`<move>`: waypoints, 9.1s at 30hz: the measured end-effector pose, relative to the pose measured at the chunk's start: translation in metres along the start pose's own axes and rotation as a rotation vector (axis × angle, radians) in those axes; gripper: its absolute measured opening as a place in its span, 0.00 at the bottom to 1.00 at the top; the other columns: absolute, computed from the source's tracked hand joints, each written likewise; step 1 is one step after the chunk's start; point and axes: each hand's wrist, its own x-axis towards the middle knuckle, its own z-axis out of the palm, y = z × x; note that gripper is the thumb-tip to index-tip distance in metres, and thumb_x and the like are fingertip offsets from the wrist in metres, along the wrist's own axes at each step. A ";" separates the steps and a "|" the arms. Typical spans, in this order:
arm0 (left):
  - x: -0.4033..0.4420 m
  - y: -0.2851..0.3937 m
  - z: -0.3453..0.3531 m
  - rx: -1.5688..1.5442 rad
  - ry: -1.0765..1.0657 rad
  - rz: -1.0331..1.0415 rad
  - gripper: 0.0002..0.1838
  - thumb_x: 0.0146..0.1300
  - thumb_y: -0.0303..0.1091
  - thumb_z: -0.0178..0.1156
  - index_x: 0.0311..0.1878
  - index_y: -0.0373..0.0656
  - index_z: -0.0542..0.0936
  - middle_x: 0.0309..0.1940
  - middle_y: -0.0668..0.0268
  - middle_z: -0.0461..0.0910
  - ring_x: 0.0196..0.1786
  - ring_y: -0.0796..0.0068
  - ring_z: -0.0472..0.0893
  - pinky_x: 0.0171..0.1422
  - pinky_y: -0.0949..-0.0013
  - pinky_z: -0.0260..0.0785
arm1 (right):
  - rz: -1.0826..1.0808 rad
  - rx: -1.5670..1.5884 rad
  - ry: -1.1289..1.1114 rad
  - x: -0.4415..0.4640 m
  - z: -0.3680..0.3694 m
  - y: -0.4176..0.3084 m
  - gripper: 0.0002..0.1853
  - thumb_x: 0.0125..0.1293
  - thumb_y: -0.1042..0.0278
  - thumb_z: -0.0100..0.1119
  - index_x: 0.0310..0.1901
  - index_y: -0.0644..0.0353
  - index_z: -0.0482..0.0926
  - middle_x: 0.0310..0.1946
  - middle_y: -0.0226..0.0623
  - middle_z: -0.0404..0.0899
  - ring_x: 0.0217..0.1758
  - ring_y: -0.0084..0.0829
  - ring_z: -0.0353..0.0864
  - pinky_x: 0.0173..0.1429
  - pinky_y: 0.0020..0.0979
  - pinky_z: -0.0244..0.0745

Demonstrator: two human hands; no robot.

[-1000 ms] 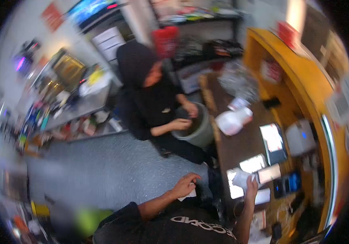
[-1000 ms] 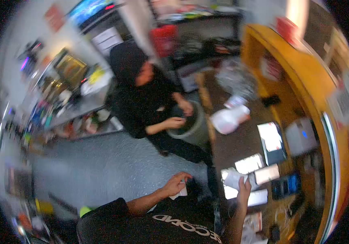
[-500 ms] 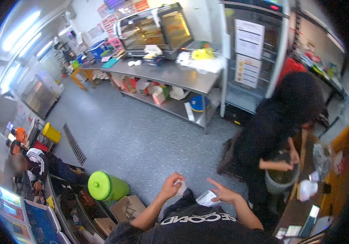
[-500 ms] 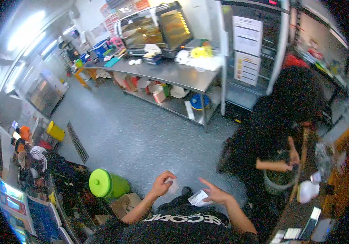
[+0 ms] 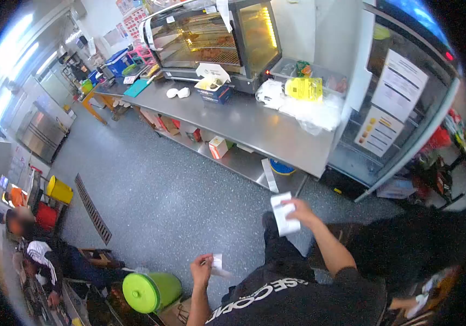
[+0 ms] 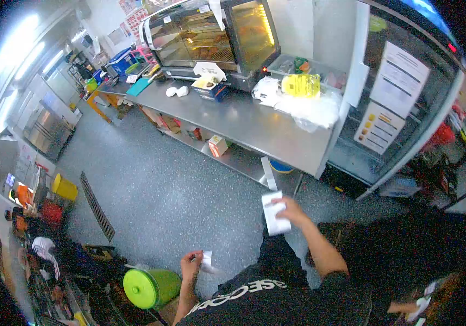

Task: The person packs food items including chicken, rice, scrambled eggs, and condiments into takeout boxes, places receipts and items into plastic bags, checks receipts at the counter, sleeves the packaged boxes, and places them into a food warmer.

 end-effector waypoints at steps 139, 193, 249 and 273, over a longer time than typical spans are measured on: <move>1.233 0.566 -0.087 -0.534 -0.327 0.724 0.20 0.57 0.33 0.71 0.49 0.33 0.77 0.31 0.68 0.81 0.31 0.85 0.73 0.39 0.78 0.66 | 0.637 -0.970 1.635 0.745 0.211 -0.151 0.43 0.60 0.34 0.59 0.68 0.57 0.64 0.67 0.58 0.60 0.71 0.56 0.57 0.72 0.52 0.53; 1.206 0.173 -0.209 0.614 -0.493 1.319 0.34 0.64 0.57 0.56 0.71 0.55 0.65 0.74 0.50 0.54 0.72 0.43 0.56 0.68 0.29 0.40 | 0.396 -0.862 0.851 0.945 0.494 -0.273 0.38 0.66 0.53 0.54 0.73 0.61 0.55 0.75 0.55 0.43 0.77 0.67 0.37 0.72 0.70 0.33; 1.269 -0.216 0.164 0.647 -0.986 0.837 0.30 0.66 0.40 0.53 0.64 0.32 0.58 0.43 0.35 0.79 0.45 0.37 0.81 0.50 0.45 0.75 | 0.247 -0.663 1.223 1.058 0.540 0.113 0.19 0.59 0.74 0.54 0.53 0.64 0.75 0.33 0.62 0.80 0.40 0.61 0.80 0.45 0.53 0.75; 1.252 -0.148 -0.022 0.353 -1.373 0.779 0.51 0.60 0.56 0.63 0.75 0.36 0.50 0.74 0.46 0.50 0.76 0.54 0.51 0.78 0.56 0.44 | -0.242 0.953 1.086 0.946 0.625 0.077 0.17 0.62 0.75 0.63 0.53 0.67 0.76 0.45 0.41 0.83 0.46 0.29 0.83 0.53 0.33 0.79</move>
